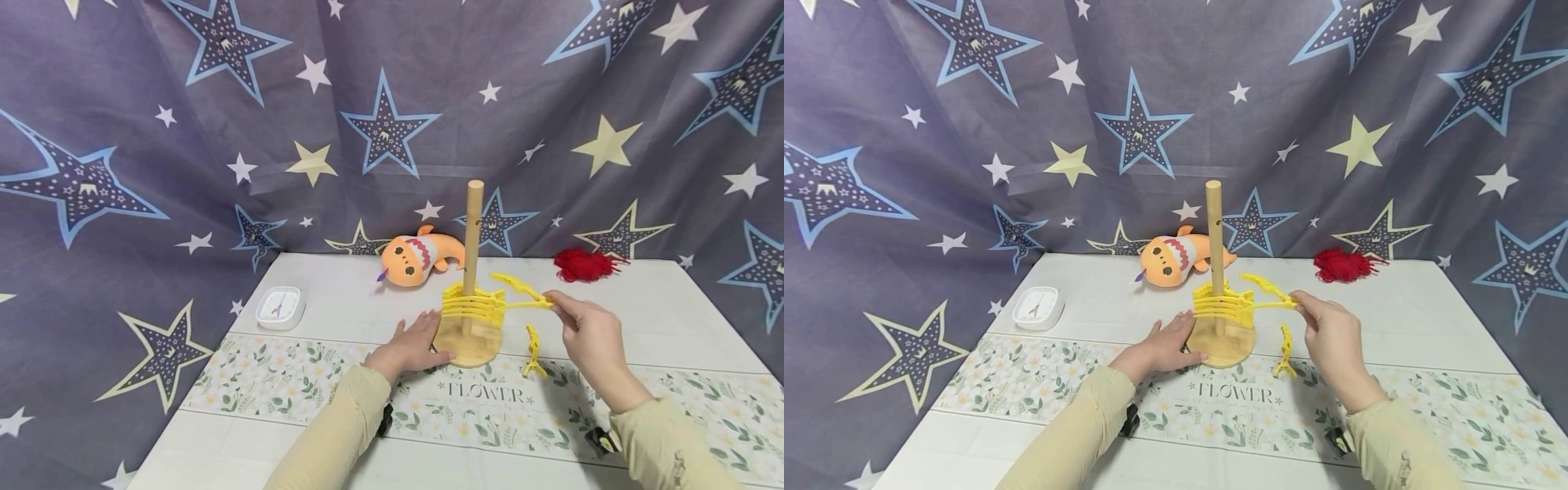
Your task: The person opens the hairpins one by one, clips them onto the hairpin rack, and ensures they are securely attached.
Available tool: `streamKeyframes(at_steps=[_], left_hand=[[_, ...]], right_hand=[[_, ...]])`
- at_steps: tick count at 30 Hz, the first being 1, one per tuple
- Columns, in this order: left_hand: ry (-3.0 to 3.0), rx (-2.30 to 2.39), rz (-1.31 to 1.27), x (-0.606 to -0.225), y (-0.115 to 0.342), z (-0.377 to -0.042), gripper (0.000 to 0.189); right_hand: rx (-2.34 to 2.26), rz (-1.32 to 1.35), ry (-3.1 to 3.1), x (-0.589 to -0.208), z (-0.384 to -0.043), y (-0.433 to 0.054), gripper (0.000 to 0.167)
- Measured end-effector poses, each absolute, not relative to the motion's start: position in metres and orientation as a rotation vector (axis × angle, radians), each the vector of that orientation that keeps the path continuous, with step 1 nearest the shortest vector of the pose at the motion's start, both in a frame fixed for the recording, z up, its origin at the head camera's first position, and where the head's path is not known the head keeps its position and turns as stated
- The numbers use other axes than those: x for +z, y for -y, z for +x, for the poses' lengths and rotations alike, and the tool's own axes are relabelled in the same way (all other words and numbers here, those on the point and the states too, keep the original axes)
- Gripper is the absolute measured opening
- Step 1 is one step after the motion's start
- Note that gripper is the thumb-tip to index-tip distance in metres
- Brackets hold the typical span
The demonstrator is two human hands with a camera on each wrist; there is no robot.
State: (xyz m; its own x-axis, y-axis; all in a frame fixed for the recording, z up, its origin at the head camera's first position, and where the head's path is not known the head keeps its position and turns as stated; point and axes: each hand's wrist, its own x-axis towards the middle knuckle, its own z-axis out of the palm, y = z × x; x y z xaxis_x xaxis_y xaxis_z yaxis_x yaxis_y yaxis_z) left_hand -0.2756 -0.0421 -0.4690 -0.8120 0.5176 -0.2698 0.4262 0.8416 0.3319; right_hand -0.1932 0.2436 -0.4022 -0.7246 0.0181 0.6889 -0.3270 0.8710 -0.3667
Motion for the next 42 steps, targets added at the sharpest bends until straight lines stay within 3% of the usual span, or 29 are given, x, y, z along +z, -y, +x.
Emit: streamKeyframes(at_steps=[17, 27, 42], left_hand=[[-2.664, 0.364, 0.709, -0.468, 0.041, -0.275, 0.093], [-2.656, 0.335, 0.685, -0.471, 0.041, -0.278, 0.093], [-2.662, 0.355, 0.692, -0.466, 0.042, -0.275, 0.093]], right_hand=[[0.601, 0.367, 2.376, -0.401, -0.227, -0.192, 0.028], [0.705, 0.383, 2.478, -0.406, -0.220, -0.203, 0.045], [0.710, 0.187, 2.627, -0.423, -0.192, -0.239, 0.028]])
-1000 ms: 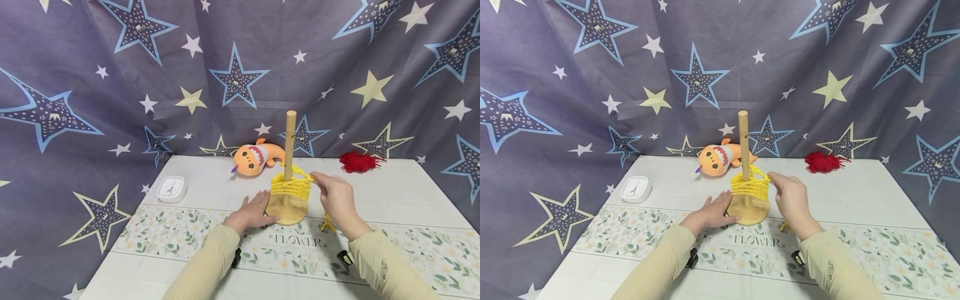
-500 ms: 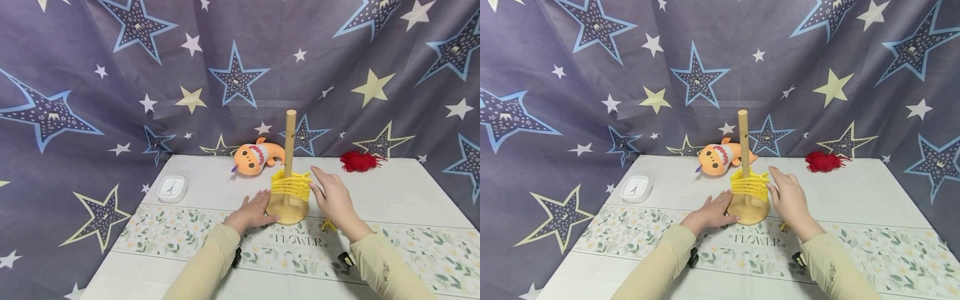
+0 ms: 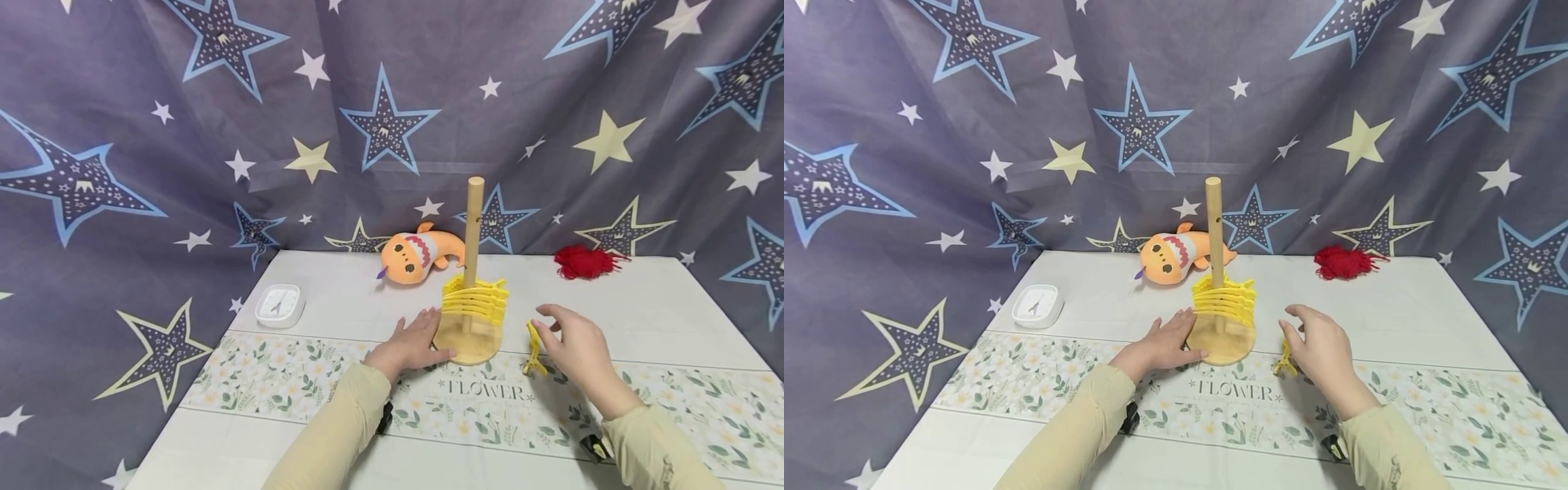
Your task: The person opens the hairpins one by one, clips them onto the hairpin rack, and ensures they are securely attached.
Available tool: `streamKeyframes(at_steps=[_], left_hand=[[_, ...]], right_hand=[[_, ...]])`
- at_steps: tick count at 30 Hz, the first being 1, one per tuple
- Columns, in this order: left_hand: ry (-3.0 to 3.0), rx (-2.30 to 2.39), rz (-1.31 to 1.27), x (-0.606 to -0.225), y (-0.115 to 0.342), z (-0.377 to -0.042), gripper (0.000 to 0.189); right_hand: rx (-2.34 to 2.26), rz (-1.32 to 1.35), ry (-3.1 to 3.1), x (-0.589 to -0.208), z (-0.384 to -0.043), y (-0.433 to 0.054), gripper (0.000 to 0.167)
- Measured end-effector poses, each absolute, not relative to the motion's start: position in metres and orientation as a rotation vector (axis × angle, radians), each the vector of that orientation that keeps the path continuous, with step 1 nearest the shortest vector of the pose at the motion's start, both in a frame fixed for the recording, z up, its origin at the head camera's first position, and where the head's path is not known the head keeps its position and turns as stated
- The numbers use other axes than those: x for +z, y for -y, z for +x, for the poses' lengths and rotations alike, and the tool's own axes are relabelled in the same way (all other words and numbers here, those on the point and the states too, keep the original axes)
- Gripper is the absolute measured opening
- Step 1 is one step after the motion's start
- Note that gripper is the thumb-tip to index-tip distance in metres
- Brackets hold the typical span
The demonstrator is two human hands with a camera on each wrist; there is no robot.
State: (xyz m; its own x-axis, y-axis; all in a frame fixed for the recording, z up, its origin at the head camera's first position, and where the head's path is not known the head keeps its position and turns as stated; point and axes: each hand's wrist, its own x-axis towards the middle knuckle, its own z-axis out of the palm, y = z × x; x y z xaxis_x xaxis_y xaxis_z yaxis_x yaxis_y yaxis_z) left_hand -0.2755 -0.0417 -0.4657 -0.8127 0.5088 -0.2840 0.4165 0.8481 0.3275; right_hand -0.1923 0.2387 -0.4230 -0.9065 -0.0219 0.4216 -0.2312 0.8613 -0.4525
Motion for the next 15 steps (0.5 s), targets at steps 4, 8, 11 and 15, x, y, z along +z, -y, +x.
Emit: streamKeyframes(at_steps=[4, 8, 11, 15], left_hand=[[-2.669, 0.351, 0.691, -0.466, 0.042, -0.276, 0.094], [-2.674, 0.346, 0.694, -0.468, 0.042, -0.277, 0.094], [-2.678, 0.338, 0.698, -0.469, 0.042, -0.278, 0.094], [-2.677, 0.339, 0.703, -0.469, 0.041, -0.277, 0.094]], right_hand=[[0.698, 0.136, 2.741, -0.428, -0.189, -0.243, 0.028], [0.673, 0.117, 2.814, -0.433, -0.186, -0.245, 0.032], [0.663, 0.100, 2.847, -0.437, -0.185, -0.246, 0.035], [0.646, 0.071, 2.897, -0.442, -0.185, -0.246, 0.038]])
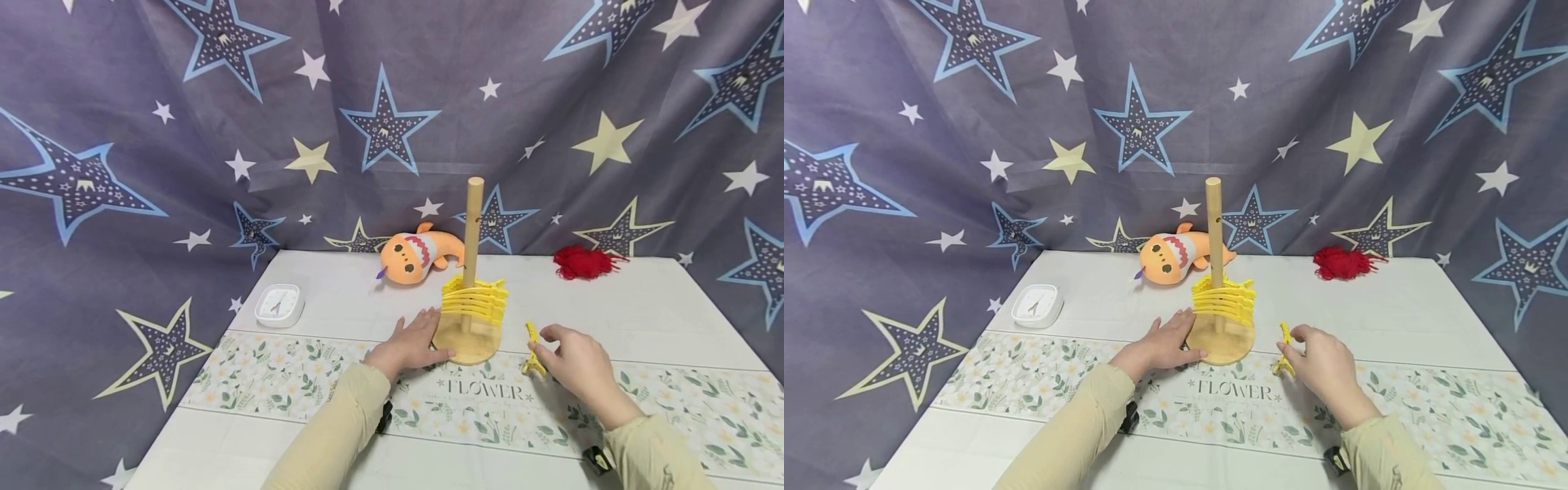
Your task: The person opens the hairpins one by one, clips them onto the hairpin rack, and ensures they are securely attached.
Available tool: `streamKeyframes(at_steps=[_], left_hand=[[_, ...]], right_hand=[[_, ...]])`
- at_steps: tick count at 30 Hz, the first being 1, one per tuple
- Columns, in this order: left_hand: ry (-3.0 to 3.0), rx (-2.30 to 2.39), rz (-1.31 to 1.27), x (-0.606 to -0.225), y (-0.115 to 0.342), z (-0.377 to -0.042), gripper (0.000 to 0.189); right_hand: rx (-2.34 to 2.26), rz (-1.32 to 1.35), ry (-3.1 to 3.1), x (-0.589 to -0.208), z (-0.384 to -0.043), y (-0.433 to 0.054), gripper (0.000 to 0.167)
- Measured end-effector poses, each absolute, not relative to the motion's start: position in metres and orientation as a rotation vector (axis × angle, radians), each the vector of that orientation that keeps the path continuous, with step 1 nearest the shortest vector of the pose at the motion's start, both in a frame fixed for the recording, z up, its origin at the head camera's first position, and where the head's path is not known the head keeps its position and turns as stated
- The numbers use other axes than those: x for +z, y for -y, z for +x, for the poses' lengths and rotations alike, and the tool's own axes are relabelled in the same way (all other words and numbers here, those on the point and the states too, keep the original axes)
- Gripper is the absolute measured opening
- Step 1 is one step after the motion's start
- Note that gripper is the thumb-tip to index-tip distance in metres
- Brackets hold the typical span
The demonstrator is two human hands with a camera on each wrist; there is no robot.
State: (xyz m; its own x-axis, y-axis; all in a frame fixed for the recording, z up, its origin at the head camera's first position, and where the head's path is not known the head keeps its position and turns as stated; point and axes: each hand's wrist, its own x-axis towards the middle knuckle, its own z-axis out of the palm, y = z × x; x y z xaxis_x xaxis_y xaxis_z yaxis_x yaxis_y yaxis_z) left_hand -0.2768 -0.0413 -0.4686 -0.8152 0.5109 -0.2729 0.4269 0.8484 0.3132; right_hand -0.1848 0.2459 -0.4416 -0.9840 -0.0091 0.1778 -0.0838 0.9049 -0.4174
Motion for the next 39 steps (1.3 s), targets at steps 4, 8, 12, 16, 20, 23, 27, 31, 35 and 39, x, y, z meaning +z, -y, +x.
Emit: streamKeyframes(at_steps=[4, 8, 12, 16, 20, 23, 27, 31, 35, 39], left_hand=[[-2.668, 0.352, 0.699, -0.467, 0.042, -0.276, 0.093], [-2.658, 0.354, 0.699, -0.466, 0.043, -0.276, 0.093], [-2.651, 0.350, 0.698, -0.466, 0.042, -0.276, 0.092], [-2.658, 0.354, 0.694, -0.467, 0.042, -0.276, 0.092], [-2.659, 0.348, 0.688, -0.471, 0.041, -0.278, 0.092], [-2.657, 0.348, 0.680, -0.476, 0.040, -0.281, 0.093], [-2.659, 0.343, 0.672, -0.478, 0.040, -0.281, 0.093], [-2.660, 0.343, 0.686, -0.473, 0.041, -0.279, 0.093], [-2.663, 0.353, 0.705, -0.470, 0.041, -0.277, 0.092], [-2.661, 0.348, 0.701, -0.471, 0.042, -0.278, 0.093]], right_hand=[[0.604, 0.068, 2.984, -0.446, -0.185, -0.245, 0.041], [0.560, 0.050, 3.103, -0.449, -0.187, -0.244, 0.045], [0.529, 0.011, 3.172, -0.448, -0.186, -0.242, 0.048], [0.514, -0.014, 3.190, -0.446, -0.185, -0.237, 0.049], [0.478, -0.025, 3.202, -0.447, -0.186, -0.234, 0.051], [0.447, -0.020, 3.211, -0.448, -0.187, -0.234, 0.050], [0.443, -0.014, 3.217, -0.448, -0.188, -0.235, 0.045], [0.453, -0.018, 3.223, -0.448, -0.189, -0.236, 0.042], [0.451, -0.040, 3.234, -0.447, -0.188, -0.236, 0.040], [0.516, -0.074, 3.190, -0.445, -0.188, -0.239, 0.034]])
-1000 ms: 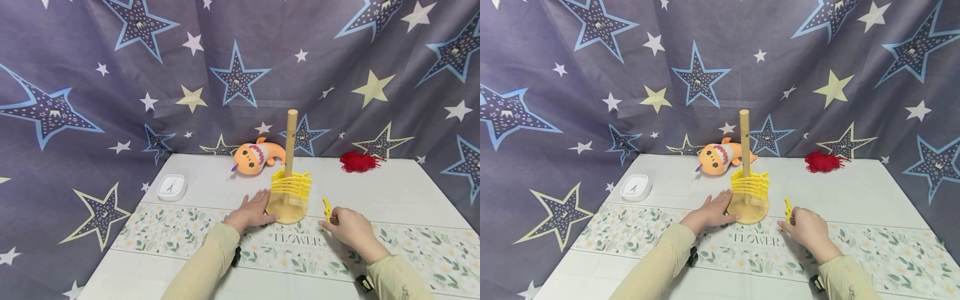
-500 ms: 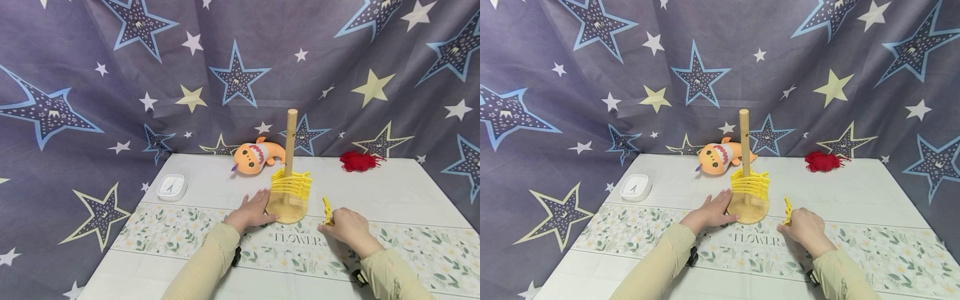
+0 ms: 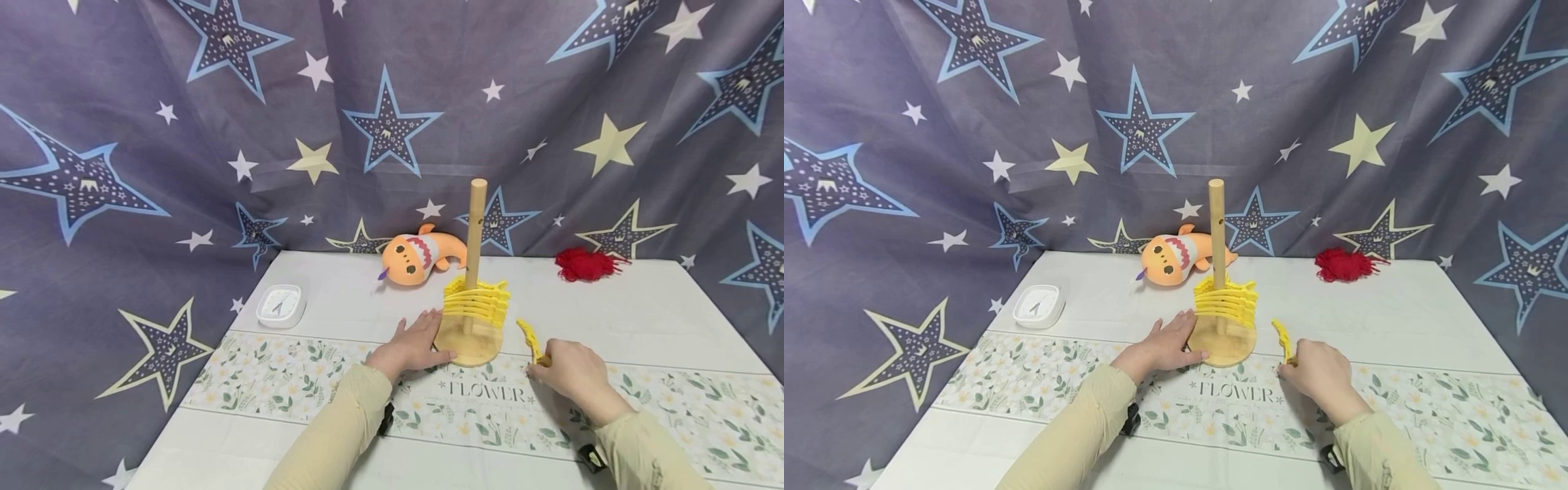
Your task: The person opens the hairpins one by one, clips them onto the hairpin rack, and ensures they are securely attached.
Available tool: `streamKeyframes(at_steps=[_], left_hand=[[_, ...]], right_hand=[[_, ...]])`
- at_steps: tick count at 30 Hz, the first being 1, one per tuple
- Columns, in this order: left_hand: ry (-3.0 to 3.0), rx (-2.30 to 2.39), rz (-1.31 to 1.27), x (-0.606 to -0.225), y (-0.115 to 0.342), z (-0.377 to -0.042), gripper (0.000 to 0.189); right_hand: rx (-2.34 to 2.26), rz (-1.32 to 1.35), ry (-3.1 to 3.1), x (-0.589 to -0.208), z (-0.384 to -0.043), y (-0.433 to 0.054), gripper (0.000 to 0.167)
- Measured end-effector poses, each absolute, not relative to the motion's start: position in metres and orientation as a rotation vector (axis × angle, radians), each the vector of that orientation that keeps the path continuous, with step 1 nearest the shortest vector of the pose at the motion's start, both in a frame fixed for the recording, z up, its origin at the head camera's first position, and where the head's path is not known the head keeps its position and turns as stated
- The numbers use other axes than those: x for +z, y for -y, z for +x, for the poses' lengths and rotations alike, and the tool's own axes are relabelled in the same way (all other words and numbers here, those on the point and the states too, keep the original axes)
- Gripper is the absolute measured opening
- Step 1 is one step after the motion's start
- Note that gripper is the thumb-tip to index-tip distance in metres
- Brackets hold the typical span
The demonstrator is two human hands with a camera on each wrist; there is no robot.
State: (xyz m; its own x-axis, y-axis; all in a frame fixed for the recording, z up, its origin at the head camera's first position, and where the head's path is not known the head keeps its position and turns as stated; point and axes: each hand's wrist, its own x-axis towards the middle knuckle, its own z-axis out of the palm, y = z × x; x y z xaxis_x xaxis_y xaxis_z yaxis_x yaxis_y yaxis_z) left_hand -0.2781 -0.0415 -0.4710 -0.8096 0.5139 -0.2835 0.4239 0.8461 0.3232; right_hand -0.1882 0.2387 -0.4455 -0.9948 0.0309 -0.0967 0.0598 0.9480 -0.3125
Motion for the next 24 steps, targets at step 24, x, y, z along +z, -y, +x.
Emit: streamKeyframes(at_steps=[24], left_hand=[[-2.655, 0.336, 0.673, -0.479, 0.040, -0.283, 0.095]], right_hand=[[-0.888, -0.026, -3.519, -0.399, -0.180, -0.276, 0.030]])
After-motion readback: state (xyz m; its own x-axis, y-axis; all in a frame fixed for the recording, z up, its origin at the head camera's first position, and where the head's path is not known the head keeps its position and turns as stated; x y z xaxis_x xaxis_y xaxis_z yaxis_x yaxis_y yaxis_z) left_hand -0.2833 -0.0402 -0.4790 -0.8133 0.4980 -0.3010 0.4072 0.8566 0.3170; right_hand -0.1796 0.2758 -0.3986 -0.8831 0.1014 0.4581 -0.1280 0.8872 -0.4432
